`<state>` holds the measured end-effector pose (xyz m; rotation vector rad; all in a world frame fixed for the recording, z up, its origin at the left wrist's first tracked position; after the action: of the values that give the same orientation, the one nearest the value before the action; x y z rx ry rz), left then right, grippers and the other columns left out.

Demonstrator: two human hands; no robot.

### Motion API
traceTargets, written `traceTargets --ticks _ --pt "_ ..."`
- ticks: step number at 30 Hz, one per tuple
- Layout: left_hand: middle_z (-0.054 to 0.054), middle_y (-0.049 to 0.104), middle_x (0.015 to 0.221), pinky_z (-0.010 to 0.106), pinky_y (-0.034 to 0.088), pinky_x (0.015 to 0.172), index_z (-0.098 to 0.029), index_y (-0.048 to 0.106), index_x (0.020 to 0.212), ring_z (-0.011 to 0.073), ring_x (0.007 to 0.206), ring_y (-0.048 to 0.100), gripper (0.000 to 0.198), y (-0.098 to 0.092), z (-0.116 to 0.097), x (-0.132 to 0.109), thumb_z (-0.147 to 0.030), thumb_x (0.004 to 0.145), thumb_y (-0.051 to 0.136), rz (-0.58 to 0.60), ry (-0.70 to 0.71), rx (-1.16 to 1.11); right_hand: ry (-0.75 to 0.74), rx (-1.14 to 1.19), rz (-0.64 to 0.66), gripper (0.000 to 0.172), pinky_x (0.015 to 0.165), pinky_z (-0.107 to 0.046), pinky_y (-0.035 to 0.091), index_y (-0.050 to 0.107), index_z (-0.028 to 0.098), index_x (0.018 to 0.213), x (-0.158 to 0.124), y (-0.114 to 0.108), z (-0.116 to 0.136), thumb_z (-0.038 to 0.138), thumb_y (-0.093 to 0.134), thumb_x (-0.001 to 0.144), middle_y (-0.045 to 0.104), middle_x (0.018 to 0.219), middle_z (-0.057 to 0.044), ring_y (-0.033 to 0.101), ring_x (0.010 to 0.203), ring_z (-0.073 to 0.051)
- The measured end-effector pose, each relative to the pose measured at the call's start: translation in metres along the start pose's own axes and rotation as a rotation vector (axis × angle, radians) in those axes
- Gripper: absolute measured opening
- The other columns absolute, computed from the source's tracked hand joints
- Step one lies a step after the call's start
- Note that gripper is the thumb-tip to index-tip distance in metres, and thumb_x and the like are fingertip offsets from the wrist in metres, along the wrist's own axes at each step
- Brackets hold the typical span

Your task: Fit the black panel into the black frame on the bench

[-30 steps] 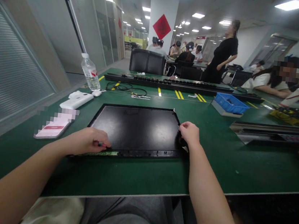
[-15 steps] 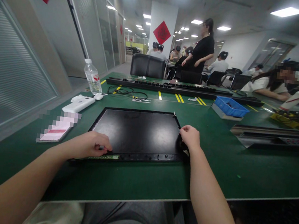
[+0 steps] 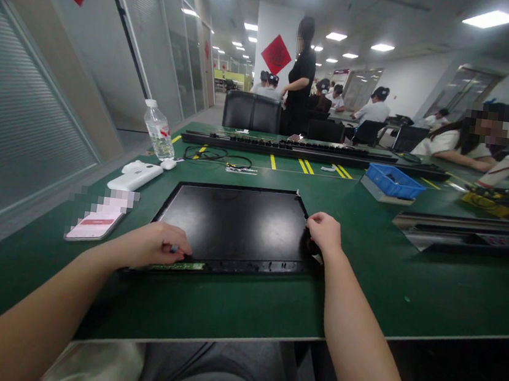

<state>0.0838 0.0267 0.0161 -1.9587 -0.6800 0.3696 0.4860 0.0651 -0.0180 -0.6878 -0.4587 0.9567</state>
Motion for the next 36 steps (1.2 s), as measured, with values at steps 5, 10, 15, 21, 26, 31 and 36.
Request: traceTargets --ticks 5,10,15,21,26,31,36 --pt "0.005 0.075 0.085 0.023 0.049 0.066 -0.018 0.08 0.096 0.0166 0.072 0.068 0.02 0.0 0.017 -0.001 -0.028 0.083 0.069 0.007 -0.097 -0.088 -0.003 -0.005 -0.001 0.014 0.051 -0.024 0.048 0.075 0.017 0.088 -0.001 -0.001 0.002 0.017 0.061 0.083 0.078 0.087 -0.005 0.057 0.046 -0.01" --pt "0.005 0.075 0.086 0.024 0.048 0.064 -0.018 0.079 0.102 0.0151 0.066 0.064 0.027 0.004 0.023 -0.002 -0.032 0.082 0.068 0.029 -0.17 -0.123 0.0 -0.004 0.005 0.013 0.051 -0.025 0.048 0.074 0.017 0.086 -0.003 -0.002 0.005 0.017 0.061 0.084 0.078 0.086 -0.005 0.056 0.044 -0.01" --pt "0.005 0.075 0.086 0.024 0.047 0.062 -0.017 0.079 0.105 0.0151 0.065 0.062 0.031 0.006 0.021 -0.001 -0.033 0.082 0.067 0.031 -0.184 -0.136 -0.001 -0.015 -0.007 0.013 0.052 -0.024 0.047 0.074 0.017 0.085 -0.005 -0.004 0.007 0.016 0.061 0.084 0.078 0.085 -0.005 0.056 0.045 -0.009" --pt "0.005 0.074 0.08 0.025 0.048 0.063 -0.017 0.08 0.099 0.0173 0.066 0.064 0.034 0.001 0.033 -0.001 -0.041 0.08 0.068 -0.048 -0.257 -0.162 -0.004 -0.006 0.009 0.013 0.053 -0.023 0.047 0.074 0.017 0.085 -0.002 -0.001 0.004 0.016 0.061 0.083 0.077 0.085 -0.005 0.057 0.046 -0.01" --pt "0.006 0.076 0.079 0.03 0.049 0.066 -0.018 0.08 0.099 0.0211 0.067 0.066 0.041 -0.033 0.06 -0.015 -0.049 0.084 0.059 -0.349 -0.442 -0.023 -0.011 -0.007 0.015 0.012 0.053 -0.023 0.047 0.073 0.018 0.087 -0.001 0.0 0.003 0.018 0.062 0.084 0.077 0.084 -0.004 0.056 0.045 -0.009" --pt "0.011 0.079 0.099 0.036 0.053 0.076 -0.018 0.08 0.108 0.0297 0.086 0.071 0.045 -0.058 0.09 -0.039 -0.047 0.083 0.056 -0.498 -0.702 0.178 -0.025 0.007 0.013 0.015 0.052 -0.022 0.046 0.074 0.018 0.088 0.0 0.0 0.003 0.018 0.061 0.083 0.077 0.084 -0.004 0.056 0.046 -0.009" --pt "0.017 0.077 0.113 0.038 0.054 0.08 -0.014 0.075 0.122 0.033 0.094 0.072 0.051 -0.059 0.113 -0.05 -0.045 0.084 0.06 -0.444 -0.835 0.231 -0.006 0.021 0.011 0.015 0.054 -0.024 0.047 0.074 0.018 0.088 -0.001 -0.001 0.003 0.017 0.06 0.082 0.078 0.084 -0.004 0.057 0.048 -0.01"
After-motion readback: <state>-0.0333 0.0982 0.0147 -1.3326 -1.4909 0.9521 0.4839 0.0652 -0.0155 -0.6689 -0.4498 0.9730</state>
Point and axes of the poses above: each hand's wrist, its own x-axis towards the middle knuckle, its own y-axis out of the palm, z = x × y, the point moved 9 cm from there along x, towards the middle knuckle
